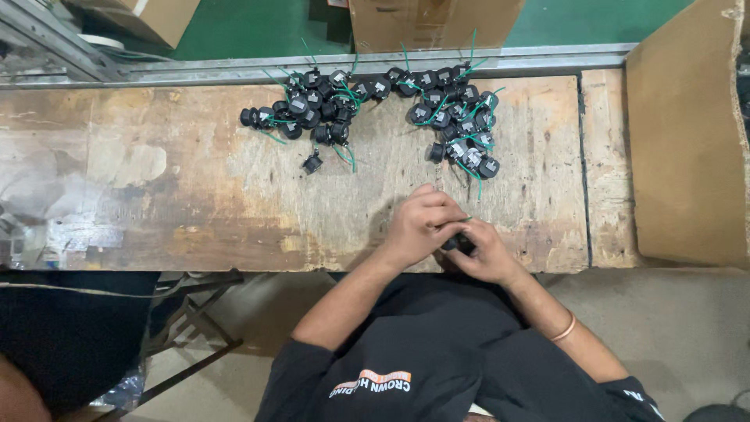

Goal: The person sits at a workbench and processes small black electrical components with green wires, picking items one at a time, manipulating the wire and part in their hands, and placing finished pieces onto a growing pile on the bench. Cardboard boxes of components sit at the sides of the work area.

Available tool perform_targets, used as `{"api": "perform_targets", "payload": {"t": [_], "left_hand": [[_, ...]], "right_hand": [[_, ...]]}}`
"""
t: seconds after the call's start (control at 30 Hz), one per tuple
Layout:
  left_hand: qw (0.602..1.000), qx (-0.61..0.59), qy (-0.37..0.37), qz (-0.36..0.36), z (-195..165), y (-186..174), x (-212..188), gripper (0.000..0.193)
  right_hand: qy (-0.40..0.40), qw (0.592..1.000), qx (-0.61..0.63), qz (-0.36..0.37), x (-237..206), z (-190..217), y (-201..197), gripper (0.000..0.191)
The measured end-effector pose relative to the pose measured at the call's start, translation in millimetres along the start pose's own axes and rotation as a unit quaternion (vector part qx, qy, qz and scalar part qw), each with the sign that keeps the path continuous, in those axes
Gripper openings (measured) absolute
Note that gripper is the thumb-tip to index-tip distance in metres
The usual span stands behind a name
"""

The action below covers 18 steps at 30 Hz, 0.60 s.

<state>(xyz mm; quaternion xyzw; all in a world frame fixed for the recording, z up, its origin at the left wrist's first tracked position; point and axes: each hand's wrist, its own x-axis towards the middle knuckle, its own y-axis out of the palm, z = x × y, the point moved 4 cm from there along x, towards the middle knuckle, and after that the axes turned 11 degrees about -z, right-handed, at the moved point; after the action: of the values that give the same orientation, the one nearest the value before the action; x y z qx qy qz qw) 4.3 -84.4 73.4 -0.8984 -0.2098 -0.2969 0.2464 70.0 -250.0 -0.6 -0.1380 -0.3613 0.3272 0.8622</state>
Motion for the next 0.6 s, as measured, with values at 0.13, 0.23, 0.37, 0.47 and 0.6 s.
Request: {"api": "perform_targets", "payload": {"t": [0.13,0.23,0.37,0.47,0.6], "left_hand": [[0.991,-0.101,-0.064,-0.055,-2.7,13.0,-6.8,0.016],[0.993,-0.108,-0.02,-0.042,-6.3,10.5,-13.2,0.015],[0.991,-0.121,0.058,-0.025,-2.5,-7.7,-17.9,0.02],[0.991,-0.126,0.034,-0.02,3.1,-10.4,-22.9,0.021],[0.964,-0.213,-0.16,-0.024,16.7,7.6,-34.8,0.025]], "right_hand": [[0.06,0.997,0.032,0.02,-6.8,-13.6,-0.7,0.035],[0.031,0.998,0.056,0.006,-3.9,-12.3,0.2,0.03],[0.044,0.997,0.056,-0.024,1.5,-5.7,-1.6,0.026],[0.079,0.996,0.033,-0.016,5.2,-2.9,0.3,0.032],[0.081,0.996,0.02,0.015,8.8,2.1,3.2,0.025]]}}
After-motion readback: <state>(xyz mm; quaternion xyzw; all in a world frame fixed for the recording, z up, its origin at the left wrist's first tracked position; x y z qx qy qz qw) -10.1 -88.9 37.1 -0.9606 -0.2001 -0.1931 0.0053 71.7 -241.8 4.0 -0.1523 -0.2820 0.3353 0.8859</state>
